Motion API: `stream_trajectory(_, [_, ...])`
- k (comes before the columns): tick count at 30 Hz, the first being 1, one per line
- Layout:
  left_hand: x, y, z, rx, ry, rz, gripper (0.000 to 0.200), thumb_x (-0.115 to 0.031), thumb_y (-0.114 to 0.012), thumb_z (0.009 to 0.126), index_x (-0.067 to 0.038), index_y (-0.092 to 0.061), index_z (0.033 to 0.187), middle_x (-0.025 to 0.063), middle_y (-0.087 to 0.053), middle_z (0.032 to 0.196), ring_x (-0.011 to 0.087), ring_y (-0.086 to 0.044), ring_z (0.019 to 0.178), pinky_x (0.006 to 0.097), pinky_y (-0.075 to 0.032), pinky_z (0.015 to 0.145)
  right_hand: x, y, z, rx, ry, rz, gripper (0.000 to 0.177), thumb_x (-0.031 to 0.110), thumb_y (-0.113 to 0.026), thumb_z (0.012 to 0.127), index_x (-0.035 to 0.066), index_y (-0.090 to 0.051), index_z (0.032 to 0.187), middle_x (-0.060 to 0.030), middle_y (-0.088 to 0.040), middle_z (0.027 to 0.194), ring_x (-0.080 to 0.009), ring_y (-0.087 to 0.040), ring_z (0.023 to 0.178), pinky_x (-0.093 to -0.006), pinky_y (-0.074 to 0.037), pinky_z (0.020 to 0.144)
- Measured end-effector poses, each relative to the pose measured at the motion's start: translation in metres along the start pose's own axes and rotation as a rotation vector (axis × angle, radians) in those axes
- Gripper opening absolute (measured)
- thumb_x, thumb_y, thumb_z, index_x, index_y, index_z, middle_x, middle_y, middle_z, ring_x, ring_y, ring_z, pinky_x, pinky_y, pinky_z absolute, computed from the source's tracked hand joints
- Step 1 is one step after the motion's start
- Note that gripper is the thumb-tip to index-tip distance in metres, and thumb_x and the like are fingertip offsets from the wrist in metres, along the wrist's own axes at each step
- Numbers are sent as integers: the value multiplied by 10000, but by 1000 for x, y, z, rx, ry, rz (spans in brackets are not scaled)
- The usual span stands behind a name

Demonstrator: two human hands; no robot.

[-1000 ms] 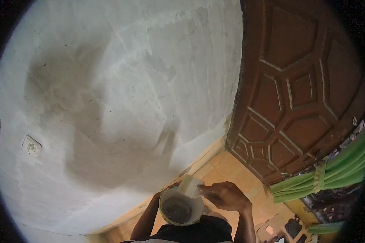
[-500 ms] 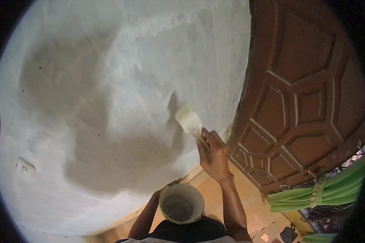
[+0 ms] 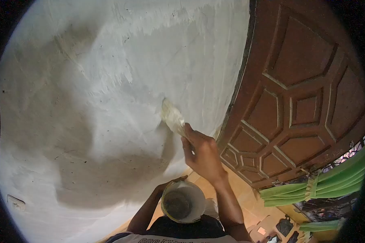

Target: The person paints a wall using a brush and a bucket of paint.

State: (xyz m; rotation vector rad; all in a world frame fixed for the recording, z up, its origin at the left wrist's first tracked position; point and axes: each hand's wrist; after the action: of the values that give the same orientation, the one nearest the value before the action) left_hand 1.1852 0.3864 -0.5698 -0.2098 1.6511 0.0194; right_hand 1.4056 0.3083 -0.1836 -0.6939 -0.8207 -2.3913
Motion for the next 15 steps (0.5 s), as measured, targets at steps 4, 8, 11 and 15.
stream_trajectory(4, [-82, -1, -6, -87, 205, -92, 728, -356, -565, 1104, -116, -237, 1707, 75, -204, 1785, 247, -203, 1634, 425, -179, 1342, 6, 25, -1, 0, -94, 134, 397, 77, -728, 989, -90, -668, 1344, -117, -693, 751, -142, -649, 656, -293, -501, 607])
stream_trajectory(8, [-101, -4, -4, -182, 269, -99, 705, -352, -561, 1109, -122, -259, 1703, 80, -222, 1779, 250, -215, 1631, 428, -177, 1342, 30, 12, 21, -115, -192, 242, 399, 103, -683, 1032, -68, -654, 1392, -3, -648, 719, -37, -522, 625, -239, -443, 567])
stream_trajectory(11, [-63, -10, -16, -209, 252, -88, 714, -368, -567, 1106, -127, -260, 1704, 84, -222, 1779, 250, -220, 1630, 430, -178, 1340, 23, -12, 22, 9, -172, 139, 401, 110, -637, 1056, -50, -626, 1424, -213, -673, 745, -123, -601, 605, -323, -475, 568])
stream_trajectory(15, [-34, -14, -4, -259, 170, -75, 733, -399, -578, 1099, -136, -262, 1705, 91, -223, 1779, 250, -229, 1627, 434, -180, 1336, -2, -15, -6, 167, -312, 210, 401, 129, -654, 1052, -63, -628, 1403, -309, -711, 902, -188, -764, 855, -363, -562, 737])
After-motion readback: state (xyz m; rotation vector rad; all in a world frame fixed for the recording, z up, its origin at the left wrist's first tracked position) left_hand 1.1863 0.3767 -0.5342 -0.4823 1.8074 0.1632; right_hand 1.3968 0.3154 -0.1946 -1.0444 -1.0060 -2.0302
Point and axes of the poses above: each hand's wrist, its own z-axis towards the middle knuckle, its own y-axis out of the back of the hand, x = y × z
